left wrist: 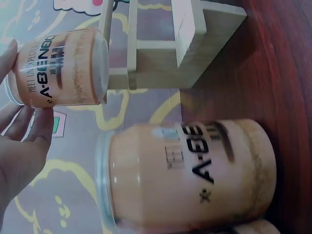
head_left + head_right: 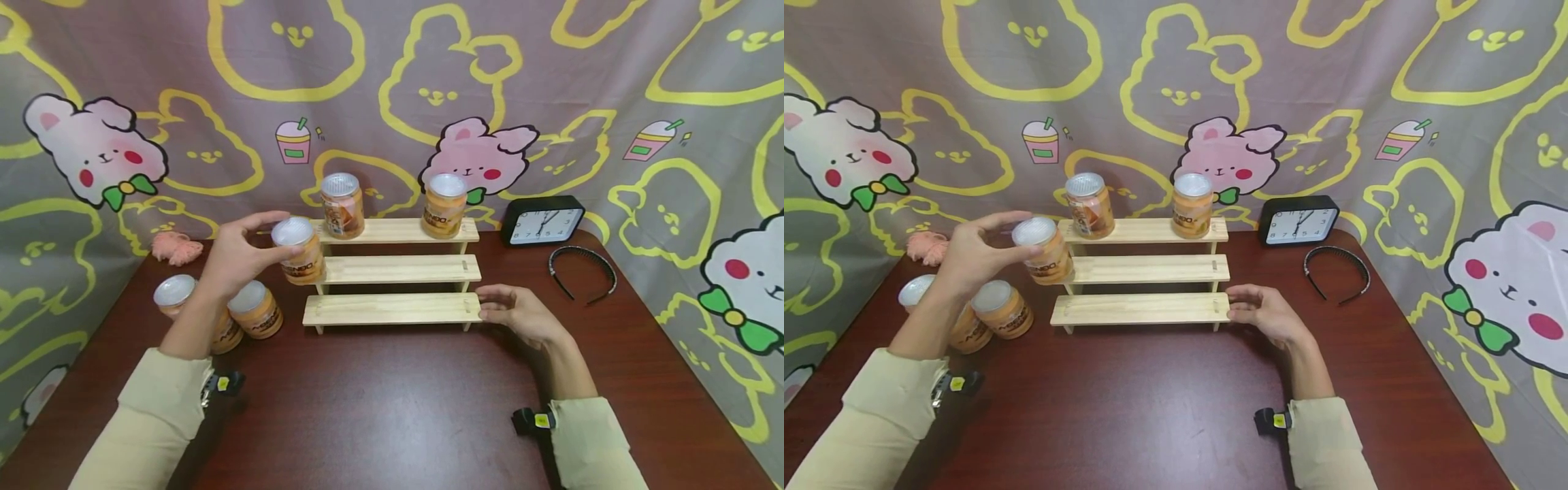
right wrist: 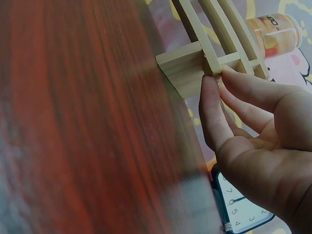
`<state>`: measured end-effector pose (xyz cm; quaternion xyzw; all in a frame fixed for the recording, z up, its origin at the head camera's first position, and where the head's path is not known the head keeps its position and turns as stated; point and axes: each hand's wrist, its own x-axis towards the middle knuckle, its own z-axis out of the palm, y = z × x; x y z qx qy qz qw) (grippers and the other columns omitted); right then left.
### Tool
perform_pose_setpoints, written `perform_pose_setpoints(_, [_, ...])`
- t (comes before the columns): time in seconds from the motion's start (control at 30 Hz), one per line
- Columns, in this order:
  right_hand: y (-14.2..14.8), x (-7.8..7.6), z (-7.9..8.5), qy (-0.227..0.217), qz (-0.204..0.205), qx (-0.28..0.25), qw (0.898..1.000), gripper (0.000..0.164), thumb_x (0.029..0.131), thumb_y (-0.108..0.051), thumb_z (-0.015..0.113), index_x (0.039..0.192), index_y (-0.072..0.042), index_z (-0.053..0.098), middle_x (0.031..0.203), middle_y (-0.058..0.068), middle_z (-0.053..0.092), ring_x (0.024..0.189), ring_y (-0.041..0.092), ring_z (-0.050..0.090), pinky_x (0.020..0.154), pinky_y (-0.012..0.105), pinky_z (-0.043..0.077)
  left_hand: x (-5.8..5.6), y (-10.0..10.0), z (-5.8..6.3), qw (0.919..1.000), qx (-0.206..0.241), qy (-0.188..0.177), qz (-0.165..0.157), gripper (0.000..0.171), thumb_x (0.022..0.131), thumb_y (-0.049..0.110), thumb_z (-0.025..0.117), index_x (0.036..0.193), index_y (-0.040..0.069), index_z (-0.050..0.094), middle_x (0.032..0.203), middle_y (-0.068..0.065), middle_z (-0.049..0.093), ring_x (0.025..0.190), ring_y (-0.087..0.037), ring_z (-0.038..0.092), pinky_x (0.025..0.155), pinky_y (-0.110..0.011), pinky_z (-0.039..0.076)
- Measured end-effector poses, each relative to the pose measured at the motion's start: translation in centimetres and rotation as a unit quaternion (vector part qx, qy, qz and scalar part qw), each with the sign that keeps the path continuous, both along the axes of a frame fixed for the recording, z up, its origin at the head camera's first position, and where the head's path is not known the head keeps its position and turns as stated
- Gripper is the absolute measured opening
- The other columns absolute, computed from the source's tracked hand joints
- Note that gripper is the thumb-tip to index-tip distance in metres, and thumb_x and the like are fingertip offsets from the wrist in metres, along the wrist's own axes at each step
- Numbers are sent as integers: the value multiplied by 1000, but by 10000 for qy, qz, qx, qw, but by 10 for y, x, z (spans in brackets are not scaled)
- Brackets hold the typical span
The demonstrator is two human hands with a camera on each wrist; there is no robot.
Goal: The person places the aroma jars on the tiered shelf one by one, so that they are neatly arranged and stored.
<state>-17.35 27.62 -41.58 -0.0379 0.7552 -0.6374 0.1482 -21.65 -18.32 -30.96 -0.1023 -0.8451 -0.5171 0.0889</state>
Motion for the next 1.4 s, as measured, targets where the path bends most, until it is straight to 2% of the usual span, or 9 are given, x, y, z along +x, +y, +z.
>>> perform_pose_setpoints(0.3, [0,0,1,-20,21,-75,10000,51,93,8,67,137,18,45,127,26,59,103,12,65,86,26,56,-1,18,-1,9989,292,236,-276,55,78,18,91,129,9,70,120,-10,68,95,-11,64,74,-19,53])
perform_pose_setpoints(0.63, [1,-1,0,-22,3,-78,10000,50,93,7,67,137,18,46,125,23,60,101,12,64,85,25,56,-4,36,-1,9964,-29,692,-495,54,75,17,92,125,9,72,122,-7,70,107,-14,60,88,-29,48])
perform_pose_setpoints(0.8, [1,-1,0,-5,3,-83,10000,50,93,8,67,137,18,46,125,23,60,101,12,64,85,25,56,-2,46,-2,9946,119,783,-673,53,76,13,91,125,6,72,119,-9,70,100,-18,64,82,-26,52])
perform_pose_setpoints(0.93, [1,-1,1,-5,20,-114,9999,50,93,8,67,137,18,46,124,22,61,102,12,64,86,26,56,-2,56,-3,9929,393,656,-906,52,77,10,91,125,5,71,118,-11,70,93,-26,66,74,-24,55])
perform_pose_setpoints(1.07, [1,-1,1,-9,36,-113,9999,50,93,7,67,137,18,46,124,22,61,102,13,64,86,26,56,-1,65,-5,9936,325,547,-933,54,76,14,92,125,7,71,122,-8,68,96,-24,64,74,-25,54])
perform_pose_setpoints(1.2, [1,0,0,-27,43,-112,9999,51,93,7,67,138,18,45,123,22,61,102,13,64,86,26,56,-1,75,-6,9926,345,474,-1064,57,74,13,93,126,6,71,122,-9,67,99,-24,64,79,-34,55])
perform_pose_setpoints(1.33, [1,0,0,-5,47,-138,9999,51,93,7,67,138,18,45,124,23,61,103,13,64,86,26,56,-3,87,-7,9903,260,638,-1203,58,72,15,95,124,4,72,121,-9,69,108,-24,62,94,-46,50])
perform_pose_setpoints(1.4, [1,-1,-1,0,31,-126,9999,51,93,7,67,138,18,45,124,23,61,102,13,64,86,26,56,-5,93,-8,9894,173,723,-1247,59,71,17,95,124,4,72,120,-8,70,112,-22,61,100,-47,46])
